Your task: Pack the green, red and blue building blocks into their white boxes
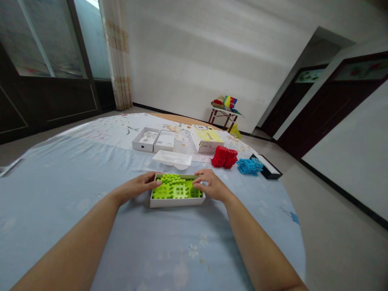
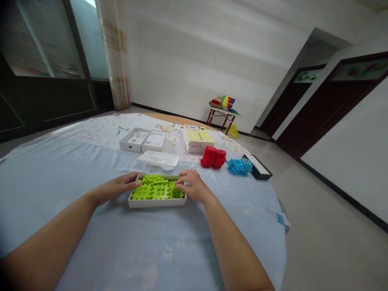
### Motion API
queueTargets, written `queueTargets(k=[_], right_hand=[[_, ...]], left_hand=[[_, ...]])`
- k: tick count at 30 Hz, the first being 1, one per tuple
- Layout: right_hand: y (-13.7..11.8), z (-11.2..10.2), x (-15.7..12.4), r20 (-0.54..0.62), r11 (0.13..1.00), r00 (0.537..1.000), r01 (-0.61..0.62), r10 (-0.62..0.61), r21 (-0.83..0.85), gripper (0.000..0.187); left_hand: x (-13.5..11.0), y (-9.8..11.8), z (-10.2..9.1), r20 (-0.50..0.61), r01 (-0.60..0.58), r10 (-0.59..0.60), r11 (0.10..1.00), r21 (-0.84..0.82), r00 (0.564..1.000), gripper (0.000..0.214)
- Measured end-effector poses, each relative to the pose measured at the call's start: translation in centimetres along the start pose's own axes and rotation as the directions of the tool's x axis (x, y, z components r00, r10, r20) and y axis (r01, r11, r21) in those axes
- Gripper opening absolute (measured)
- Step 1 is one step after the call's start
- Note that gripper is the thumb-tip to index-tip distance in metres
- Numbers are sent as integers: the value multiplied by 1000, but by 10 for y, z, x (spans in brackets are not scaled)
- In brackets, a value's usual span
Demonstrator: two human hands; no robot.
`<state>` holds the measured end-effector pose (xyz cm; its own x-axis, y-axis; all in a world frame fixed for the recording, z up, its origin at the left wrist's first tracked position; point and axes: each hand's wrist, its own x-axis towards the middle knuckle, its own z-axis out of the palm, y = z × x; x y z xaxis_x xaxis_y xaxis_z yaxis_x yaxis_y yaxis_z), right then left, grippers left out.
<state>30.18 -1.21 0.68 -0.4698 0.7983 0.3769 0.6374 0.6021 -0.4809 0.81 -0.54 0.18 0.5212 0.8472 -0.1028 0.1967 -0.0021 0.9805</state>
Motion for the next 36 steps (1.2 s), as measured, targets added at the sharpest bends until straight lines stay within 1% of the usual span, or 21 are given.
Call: queueTargets(k=[2, 4, 7, 10, 12, 13, 14, 15, 17, 18, 19, 22, 24, 25, 26, 28, 30, 31, 32, 34, 36], right_hand=[[2, -1, 3, -14, 1000, 1000, 5, -5, -4, 10], [7, -1, 11, -57, 1000, 998, -6, 6, 4, 14], [18, -1, 30, -103, 998, 993, -58, 56, -14, 22], [27, 3, 55, -71, 993, 993, -94, 89, -67, 38], [30, 8, 69, -15, 991, 997, -83, 82, -104, 51], [31, 10, 75, 18, 989, 997, -72, 75, -126, 55], [31, 13, 79, 54, 986, 996, -63, 72, -152, 53], [32, 16, 83, 86, 982, 994, -58, 75, -179, 46], [32, 19, 85, 109, 974, 990, -69, 94, -218, 24], [33, 19, 85, 94, 973, 991, -77, 100, -219, 15], [33, 18, 83, 64, 975, 993, -82, 97, -204, 11], [33, 7, 72, -65, 993, 997, -51, 44, -103, 12], [33, -3, 60, -149, 999, 988, -34, 30, -28, 14], [33, -8, 52, -187, 999, 981, -43, 44, 12, 15], [33, -12, 45, -223, 996, 972, -65, 76, 57, 17], [34, -20, 30, -274, 976, 945, -135, 179, 172, 21], [36, -27, 15, -317, 933, 905, -187, 285, 307, 26], [37, -29, 9, -341, 908, 881, -193, 327, 372, 28], [39, -32, 3, -367, 882, 856, -189, 363, 431, 30], [42, -35, -7, -418, 828, 801, -164, 429, 536, 32], [47, -37, -15, -439, 758, 740, -144, 509, 636, 33]], left_hand=[[0, -1, 0, -5, -5, 5, 1000, -3, 1000, 44], [1, -2, 0, -5, -13, 13, 1000, -10, 1000, 43], [1, -2, -1, -13, -17, 17, 1000, -12, 1000, 43], [1, -2, -1, -64, -10, 11, 1000, 15, 998, 42], [0, -1, -1, -101, -3, 6, 1000, 27, 995, 42], [0, -1, -1, -112, 0, 4, 1000, 28, 994, 42], [-1, 0, -1, -121, 0, 3, 1000, 26, 993, 43], [-1, 0, -1, -126, -1, 4, 1000, 24, 992, 43], [-1, 0, -2, -135, -7, 10, 1000, 23, 991, 44], [-1, 0, -2, -139, -10, 14, 1000, 27, 990, 45], [-1, 0, -2, -142, -12, 16, 999, 33, 990, 45], [-1, -1, -3, -162, -13, 24, 998, 64, 986, 45], [-1, -1, -3, -174, -13, 27, 997, 83, 984, 45], [-1, -1, -3, -179, -13, 28, 996, 86, 983, 46], [-1, -2, -3, -185, -12, 28, 996, 88, 982, 46], [0, -3, -2, -207, -5, 24, 996, 90, 978, 45], [2, -6, -1, -258, 7, 15, 996, 85, 966, 45], [4, -8, 0, -299, 13, 11, 997, 76, 954, 46], [6, -10, 0, -348, 17, 6, 998, 63, 938, 47], [10, -17, 0, -454, 21, -5, 999, 30, 891, 47], [13, -23, 0, -538, 14, -8, 1000, 8, 843, 46]])
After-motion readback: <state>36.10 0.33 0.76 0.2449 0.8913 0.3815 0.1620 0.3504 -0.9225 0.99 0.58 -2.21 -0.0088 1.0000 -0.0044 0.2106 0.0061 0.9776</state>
